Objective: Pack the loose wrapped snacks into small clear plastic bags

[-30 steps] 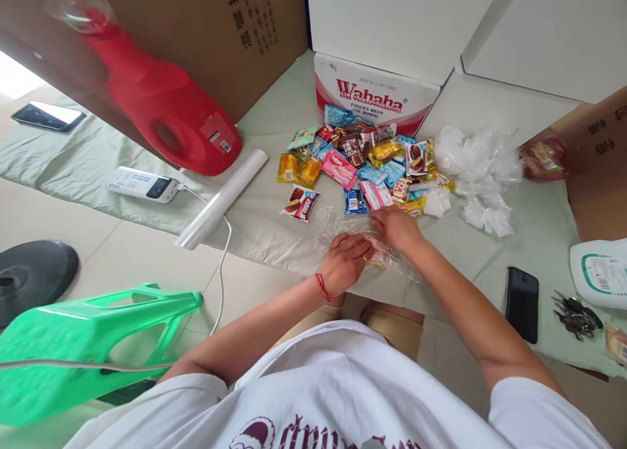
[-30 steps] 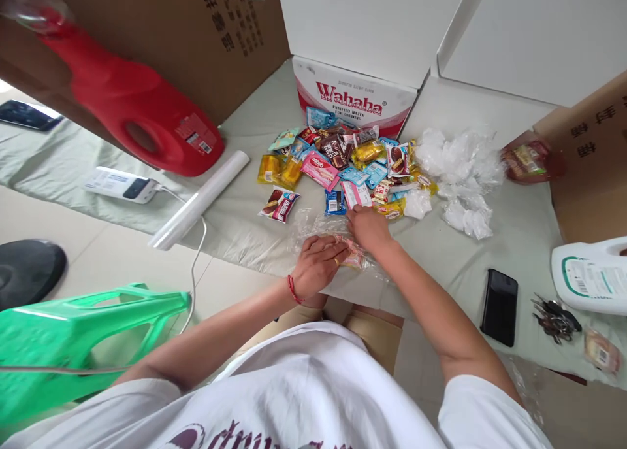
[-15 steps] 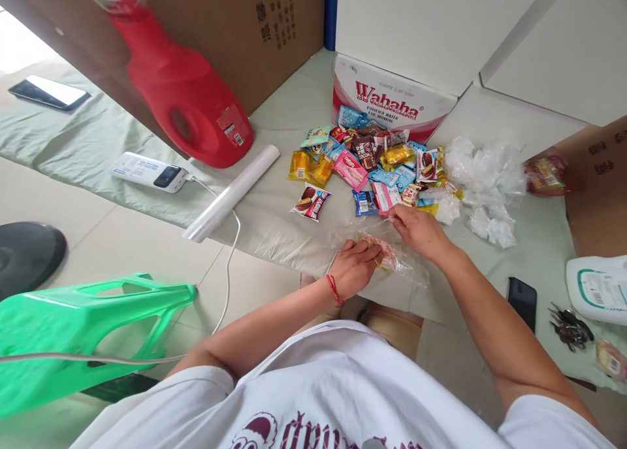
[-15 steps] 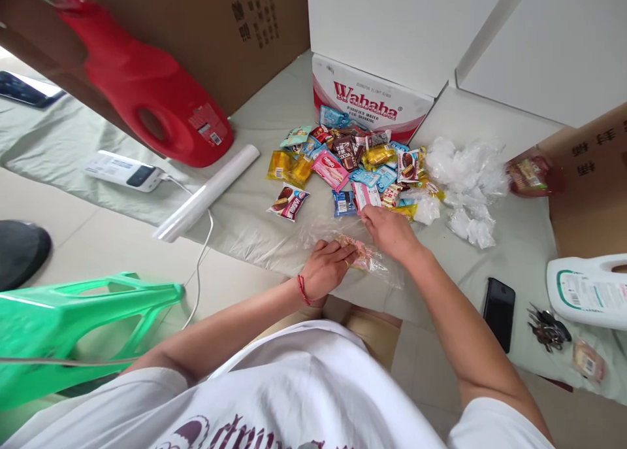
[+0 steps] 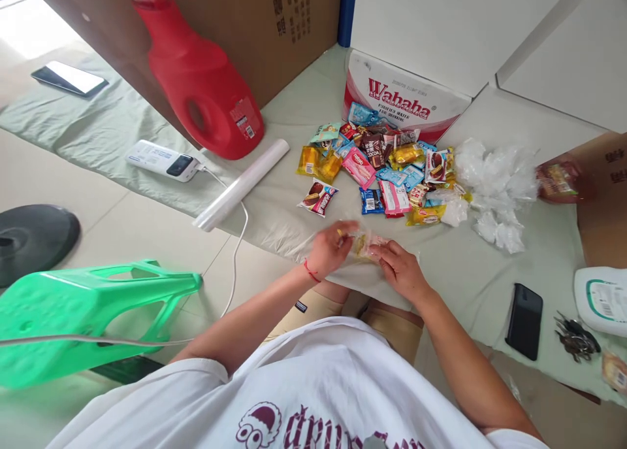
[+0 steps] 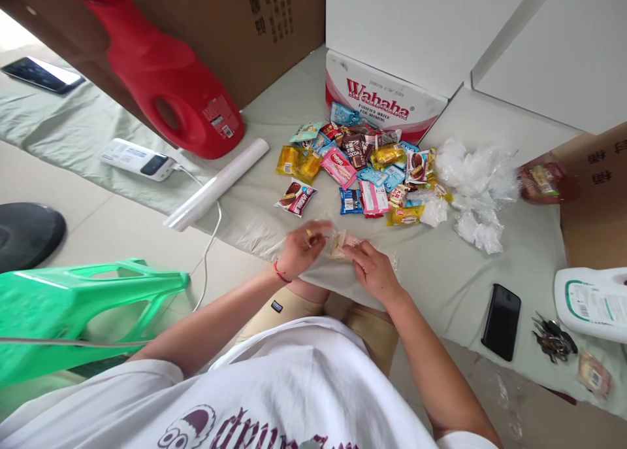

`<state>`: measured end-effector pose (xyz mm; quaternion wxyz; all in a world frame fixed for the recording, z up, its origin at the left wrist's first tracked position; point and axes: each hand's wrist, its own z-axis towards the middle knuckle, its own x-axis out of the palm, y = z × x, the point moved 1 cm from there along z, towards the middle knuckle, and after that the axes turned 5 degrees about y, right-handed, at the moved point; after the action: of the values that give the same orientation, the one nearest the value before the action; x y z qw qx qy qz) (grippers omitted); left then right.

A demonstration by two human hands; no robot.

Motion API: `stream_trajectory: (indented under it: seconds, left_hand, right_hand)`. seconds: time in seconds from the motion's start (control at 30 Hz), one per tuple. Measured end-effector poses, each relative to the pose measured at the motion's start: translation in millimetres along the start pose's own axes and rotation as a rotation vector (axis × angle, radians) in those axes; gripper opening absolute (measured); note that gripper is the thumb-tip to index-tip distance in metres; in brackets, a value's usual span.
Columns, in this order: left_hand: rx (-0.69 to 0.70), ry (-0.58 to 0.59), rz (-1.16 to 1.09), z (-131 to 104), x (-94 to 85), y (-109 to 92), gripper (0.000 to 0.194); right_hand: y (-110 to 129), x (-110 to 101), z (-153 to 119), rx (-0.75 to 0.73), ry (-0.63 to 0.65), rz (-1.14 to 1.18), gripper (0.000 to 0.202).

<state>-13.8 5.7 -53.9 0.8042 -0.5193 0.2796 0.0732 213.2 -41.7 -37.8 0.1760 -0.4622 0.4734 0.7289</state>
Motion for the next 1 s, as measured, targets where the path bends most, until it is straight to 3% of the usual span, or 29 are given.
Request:
stream_trajectory:
  seconds: [0.07, 0.13, 0.17, 0.23, 0.3, 0.37, 0.47, 0.53, 0.6, 0.73, 0.8, 0.9, 1.0]
  left_hand:
    - [-0.172, -0.147, 0.109, 7, -10.0, 8, 0.059]
    - [-0.24, -0.087, 0.135, 16, -13.9, 13, 0.08]
    - [-0.249, -0.009, 0.084, 20, -14.6, 16, 0.075]
    - [-0.257, 0.129, -0.084, 24, -16.8, 22, 0.043]
    - [-0.292, 0.172, -0.226, 22, -22.6, 29, 0.016]
    - [-0.357, 0.115, -0.283, 15, -32.3, 38, 0.008]
    - [-0.474, -0.032, -0.346, 5, -47.1, 43, 0.012]
    - [-0.572, -0.091, -0.412, 6, -51.4, 37, 0.021]
    - [-0.618, -0.042, -0.382, 12, -50.5, 25, 0.029]
    - [-0.576, 0.37, 0.034, 24, -46.5, -1, 0.034]
    - [-0.581, 0.495, 0.145, 25, -47.8, -9, 0.025]
    - [-0.637, 0.434, -0.076, 24, -45.0, -23, 0.018]
    - [-0.695, 0.344, -0.443, 27, -22.5, -43, 0.017]
  right_hand:
    - [-1, -2, 1, -0.016, 0.057, -0.015, 0.045]
    - [-1, -4, 2, -0.02, 0.104, -0.034, 0.05]
    - [-1, -5, 3, -0.014, 0.125, -0.046, 0.052]
    - [0, -6, 5, 0.006, 0.158, -0.063, 0.053]
    - [1, -6, 5, 0.024, 0.179, -0.067, 0.053]
    - [1, -5, 5, 0.041, 0.192, -0.061, 0.053]
    - [3, -3, 4, 0.067, 0.208, -0.065, 0.052]
    - [4, -2, 4, 0.085, 0.222, -0.08, 0.05]
    - [5, -2, 3, 0.097, 0.235, -0.094, 0.052]
    - [4, -4, 2, 0.092, 0.237, -0.075, 0.056]
    - [3, -6, 2, 0.079, 0.232, -0.053, 0.055]
    - [1, -7, 3, 0.065, 0.231, -0.031, 0.052]
    - [0, -5, 6, 0.062, 0.246, -0.041, 0.049]
